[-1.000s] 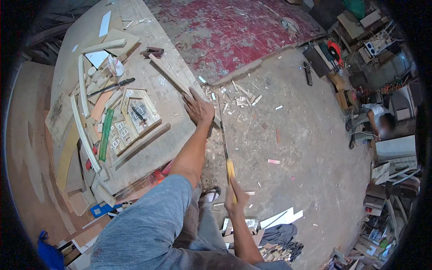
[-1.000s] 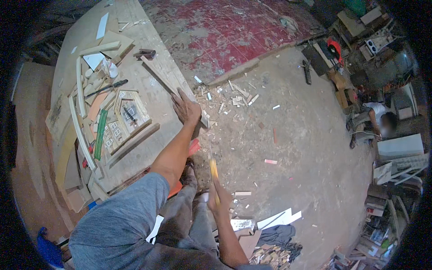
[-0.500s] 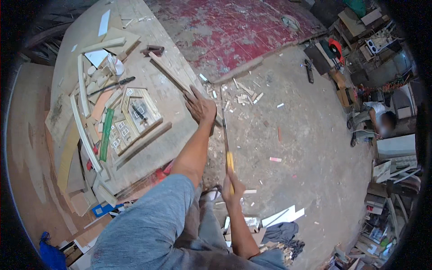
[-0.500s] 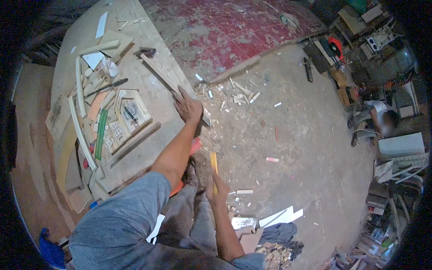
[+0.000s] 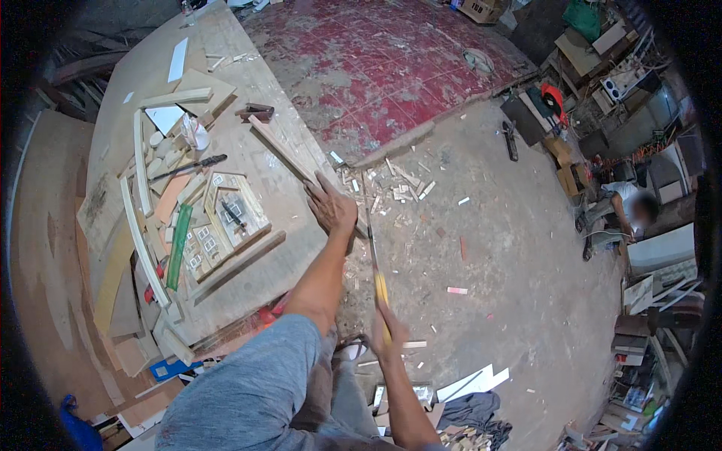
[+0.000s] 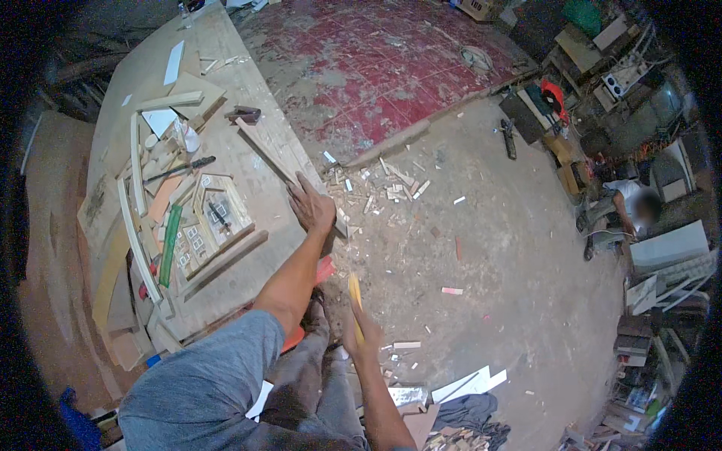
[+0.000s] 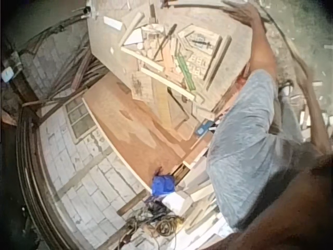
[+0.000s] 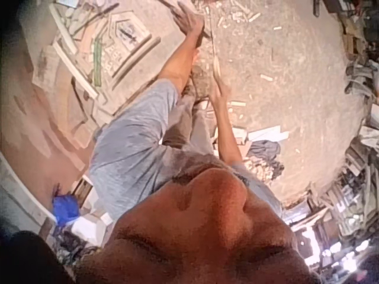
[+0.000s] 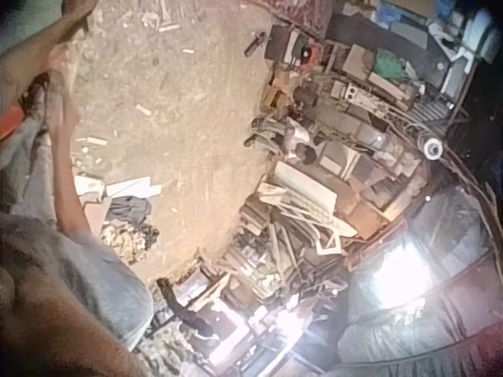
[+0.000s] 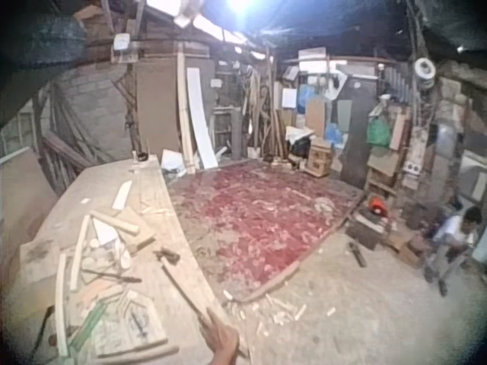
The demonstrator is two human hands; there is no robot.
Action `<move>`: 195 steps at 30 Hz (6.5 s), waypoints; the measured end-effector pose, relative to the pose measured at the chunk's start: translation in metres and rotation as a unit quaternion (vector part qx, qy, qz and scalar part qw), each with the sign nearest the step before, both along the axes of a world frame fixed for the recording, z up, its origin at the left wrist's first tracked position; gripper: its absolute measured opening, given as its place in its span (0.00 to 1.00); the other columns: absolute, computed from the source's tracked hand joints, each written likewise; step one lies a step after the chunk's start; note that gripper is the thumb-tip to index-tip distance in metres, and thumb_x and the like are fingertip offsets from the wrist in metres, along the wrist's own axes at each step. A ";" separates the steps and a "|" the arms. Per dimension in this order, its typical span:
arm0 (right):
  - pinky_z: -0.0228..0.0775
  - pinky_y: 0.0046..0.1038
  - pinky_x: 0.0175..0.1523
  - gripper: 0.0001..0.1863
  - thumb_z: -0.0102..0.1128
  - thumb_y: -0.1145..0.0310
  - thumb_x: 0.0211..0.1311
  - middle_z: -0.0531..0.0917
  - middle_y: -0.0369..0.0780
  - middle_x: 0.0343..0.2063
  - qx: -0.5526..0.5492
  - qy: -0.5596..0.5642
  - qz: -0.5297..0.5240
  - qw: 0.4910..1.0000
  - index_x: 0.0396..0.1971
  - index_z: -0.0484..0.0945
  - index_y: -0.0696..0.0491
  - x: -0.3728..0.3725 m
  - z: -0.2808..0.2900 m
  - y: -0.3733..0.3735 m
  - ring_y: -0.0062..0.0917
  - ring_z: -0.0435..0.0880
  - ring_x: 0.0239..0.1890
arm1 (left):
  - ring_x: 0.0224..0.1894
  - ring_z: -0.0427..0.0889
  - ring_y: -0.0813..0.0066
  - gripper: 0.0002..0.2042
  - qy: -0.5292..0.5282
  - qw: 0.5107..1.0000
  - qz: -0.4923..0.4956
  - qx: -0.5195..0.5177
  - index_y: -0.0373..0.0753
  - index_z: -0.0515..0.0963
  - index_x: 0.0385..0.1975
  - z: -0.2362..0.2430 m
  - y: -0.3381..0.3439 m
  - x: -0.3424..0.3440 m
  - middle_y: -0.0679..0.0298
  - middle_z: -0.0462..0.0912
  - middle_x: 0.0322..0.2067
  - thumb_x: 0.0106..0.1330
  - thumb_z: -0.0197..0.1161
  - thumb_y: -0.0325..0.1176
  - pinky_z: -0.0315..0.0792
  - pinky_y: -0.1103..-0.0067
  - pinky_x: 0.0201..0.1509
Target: Sawing a wooden board using a hand saw on a workshop table.
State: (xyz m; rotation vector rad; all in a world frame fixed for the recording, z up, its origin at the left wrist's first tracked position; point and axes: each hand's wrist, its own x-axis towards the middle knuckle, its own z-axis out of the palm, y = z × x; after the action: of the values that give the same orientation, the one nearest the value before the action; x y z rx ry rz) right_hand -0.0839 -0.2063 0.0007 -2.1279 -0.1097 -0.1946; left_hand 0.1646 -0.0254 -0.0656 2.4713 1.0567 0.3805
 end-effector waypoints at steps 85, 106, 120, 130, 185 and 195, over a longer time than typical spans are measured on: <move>0.76 0.31 0.47 0.16 0.58 0.73 0.65 0.85 0.56 0.41 0.035 0.116 0.020 0.992 0.51 0.80 0.63 0.076 0.121 0.037 0.39 0.88 0.42 | 0.74 0.50 0.43 0.41 -0.009 1.000 -0.010 0.000 0.31 0.48 0.72 0.009 0.008 0.003 0.34 0.48 0.70 0.59 0.58 0.35 0.43 0.60 0.77; 0.77 0.30 0.48 0.24 0.62 0.67 0.66 0.85 0.52 0.42 0.048 0.090 0.106 0.989 0.59 0.72 0.60 0.111 0.097 -0.001 0.36 0.88 0.44 | 0.76 0.46 0.45 0.43 -0.037 0.993 0.083 -0.080 0.34 0.42 0.74 0.016 -0.003 0.017 0.36 0.45 0.72 0.60 0.57 0.33 0.43 0.62 0.77; 0.74 0.29 0.52 0.20 0.58 0.70 0.68 0.84 0.55 0.46 0.055 0.188 0.118 0.973 0.56 0.75 0.63 0.131 0.140 0.005 0.32 0.86 0.48 | 0.75 0.51 0.51 0.40 -0.026 0.988 0.137 -0.062 0.29 0.41 0.73 0.015 -0.005 0.030 0.41 0.50 0.72 0.63 0.53 0.30 0.46 0.64 0.77; 0.74 0.30 0.52 0.19 0.56 0.70 0.68 0.84 0.57 0.43 -0.034 0.162 0.128 0.978 0.53 0.76 0.66 0.164 0.159 0.009 0.37 0.86 0.48 | 0.75 0.50 0.47 0.40 -0.069 0.992 0.106 -0.020 0.25 0.41 0.72 0.012 -0.005 0.037 0.37 0.50 0.71 0.61 0.52 0.27 0.46 0.62 0.77; 0.75 0.32 0.52 0.17 0.54 0.70 0.70 0.85 0.54 0.44 0.011 0.185 0.106 0.977 0.55 0.77 0.62 0.118 0.136 -0.016 0.35 0.86 0.49 | 0.74 0.51 0.45 0.42 -0.068 0.989 0.124 -0.040 0.22 0.41 0.71 0.022 0.001 0.036 0.36 0.50 0.70 0.59 0.55 0.29 0.46 0.64 0.78; 0.74 0.31 0.53 0.17 0.53 0.70 0.70 0.85 0.54 0.44 -0.013 0.143 0.120 0.982 0.54 0.78 0.61 0.127 0.099 -0.006 0.31 0.85 0.49 | 0.75 0.48 0.47 0.43 -0.049 0.988 0.132 -0.060 0.22 0.39 0.71 0.018 -0.003 0.033 0.37 0.46 0.71 0.59 0.55 0.31 0.45 0.65 0.78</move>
State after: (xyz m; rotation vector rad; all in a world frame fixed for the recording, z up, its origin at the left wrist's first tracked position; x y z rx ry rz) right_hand 0.0432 -0.2127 0.1002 -2.1243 -0.1974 0.2556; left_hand 0.1976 -0.0288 -0.0474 2.1886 1.3284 0.4979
